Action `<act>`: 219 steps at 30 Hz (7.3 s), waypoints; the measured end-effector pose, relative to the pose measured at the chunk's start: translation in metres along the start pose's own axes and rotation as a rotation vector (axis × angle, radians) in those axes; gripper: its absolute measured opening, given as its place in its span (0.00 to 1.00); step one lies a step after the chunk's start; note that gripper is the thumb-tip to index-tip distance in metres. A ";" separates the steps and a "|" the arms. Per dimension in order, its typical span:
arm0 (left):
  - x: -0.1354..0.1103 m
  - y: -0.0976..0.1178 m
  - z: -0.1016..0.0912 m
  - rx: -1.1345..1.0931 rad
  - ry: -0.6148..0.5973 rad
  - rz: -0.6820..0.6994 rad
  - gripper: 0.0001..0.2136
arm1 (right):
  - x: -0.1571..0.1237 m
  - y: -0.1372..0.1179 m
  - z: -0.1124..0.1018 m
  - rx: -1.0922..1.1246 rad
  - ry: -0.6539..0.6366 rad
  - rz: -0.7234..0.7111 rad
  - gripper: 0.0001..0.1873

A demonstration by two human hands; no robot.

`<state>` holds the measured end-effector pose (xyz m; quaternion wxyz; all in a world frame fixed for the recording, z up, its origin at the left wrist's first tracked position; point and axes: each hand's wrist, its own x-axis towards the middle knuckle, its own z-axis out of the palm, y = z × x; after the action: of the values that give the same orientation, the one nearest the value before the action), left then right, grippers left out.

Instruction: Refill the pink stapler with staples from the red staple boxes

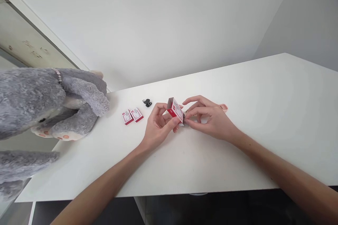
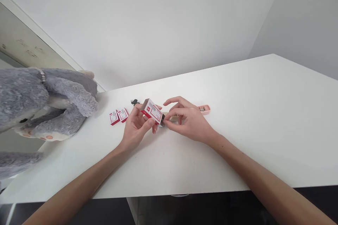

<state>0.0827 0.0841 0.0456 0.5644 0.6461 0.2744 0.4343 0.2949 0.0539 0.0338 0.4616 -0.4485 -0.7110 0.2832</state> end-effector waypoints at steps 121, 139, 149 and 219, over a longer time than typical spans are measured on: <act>0.005 -0.024 -0.019 0.872 0.005 0.665 0.07 | 0.008 -0.001 -0.019 0.546 -0.387 0.347 0.15; 0.002 -0.013 -0.004 0.436 0.068 0.255 0.06 | 0.004 0.001 -0.007 0.412 -0.189 0.202 0.19; 0.000 -0.013 -0.001 0.537 0.184 0.250 0.09 | -0.003 0.011 0.016 -0.248 0.231 -0.386 0.08; 0.023 -0.035 -0.031 0.221 0.350 -0.184 0.13 | 0.011 0.034 -0.006 -0.469 0.553 -0.279 0.05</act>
<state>0.0718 0.1263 0.0173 0.4715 0.5909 0.4719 0.4537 0.3113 0.0784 0.0123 0.5549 -0.5001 -0.6595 -0.0840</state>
